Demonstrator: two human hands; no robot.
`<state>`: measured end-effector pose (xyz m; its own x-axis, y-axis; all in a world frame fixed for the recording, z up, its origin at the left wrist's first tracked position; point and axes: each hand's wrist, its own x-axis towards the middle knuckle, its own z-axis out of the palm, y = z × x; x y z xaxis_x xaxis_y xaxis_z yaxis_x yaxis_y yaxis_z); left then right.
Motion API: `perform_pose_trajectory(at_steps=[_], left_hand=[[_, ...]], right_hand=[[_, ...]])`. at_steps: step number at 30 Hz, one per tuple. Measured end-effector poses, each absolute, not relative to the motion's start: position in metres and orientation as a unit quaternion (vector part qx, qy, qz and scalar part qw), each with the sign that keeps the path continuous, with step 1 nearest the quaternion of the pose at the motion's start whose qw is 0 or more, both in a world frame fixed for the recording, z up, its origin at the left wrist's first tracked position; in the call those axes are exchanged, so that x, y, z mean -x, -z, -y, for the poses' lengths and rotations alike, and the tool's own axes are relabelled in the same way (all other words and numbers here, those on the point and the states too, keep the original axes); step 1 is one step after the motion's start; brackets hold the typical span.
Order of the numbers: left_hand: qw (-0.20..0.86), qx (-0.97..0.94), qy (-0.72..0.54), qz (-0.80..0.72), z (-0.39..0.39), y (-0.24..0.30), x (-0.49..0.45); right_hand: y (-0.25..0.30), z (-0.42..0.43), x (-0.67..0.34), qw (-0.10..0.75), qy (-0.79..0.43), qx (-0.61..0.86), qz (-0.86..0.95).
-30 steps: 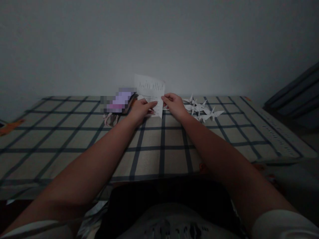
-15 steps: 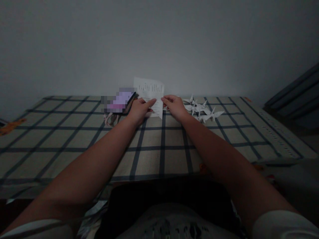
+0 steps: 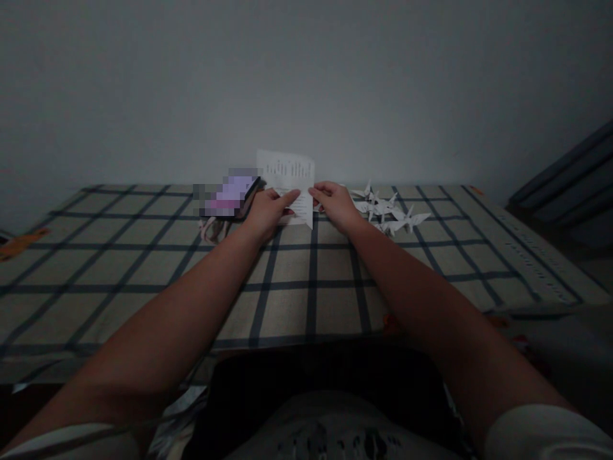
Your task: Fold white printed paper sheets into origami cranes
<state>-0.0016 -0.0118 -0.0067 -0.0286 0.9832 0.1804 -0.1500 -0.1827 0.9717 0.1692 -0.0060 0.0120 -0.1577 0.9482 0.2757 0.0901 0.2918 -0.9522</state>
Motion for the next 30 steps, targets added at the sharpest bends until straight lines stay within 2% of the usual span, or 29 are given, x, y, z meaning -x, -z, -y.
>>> perform_pose_trajectory(at_steps=[15,21,30], left_hand=[[0.468,-0.436,-0.662,-0.391,0.0049,0.0005,0.0051],[0.407,-0.445,-0.684,-0.410,0.0051,0.0010,0.0077],[0.413,-0.391,-0.719,-0.399,0.0070,-0.0024,0.0066]], right_hand=[[-0.0119,0.0019,-0.1673,0.503,-0.435,0.426,0.614],[-0.0130,0.0050,-0.1680,0.509,-0.439,0.425,0.606],[-0.0085,0.0013,-0.1694,0.519,-0.438,0.414,0.606]])
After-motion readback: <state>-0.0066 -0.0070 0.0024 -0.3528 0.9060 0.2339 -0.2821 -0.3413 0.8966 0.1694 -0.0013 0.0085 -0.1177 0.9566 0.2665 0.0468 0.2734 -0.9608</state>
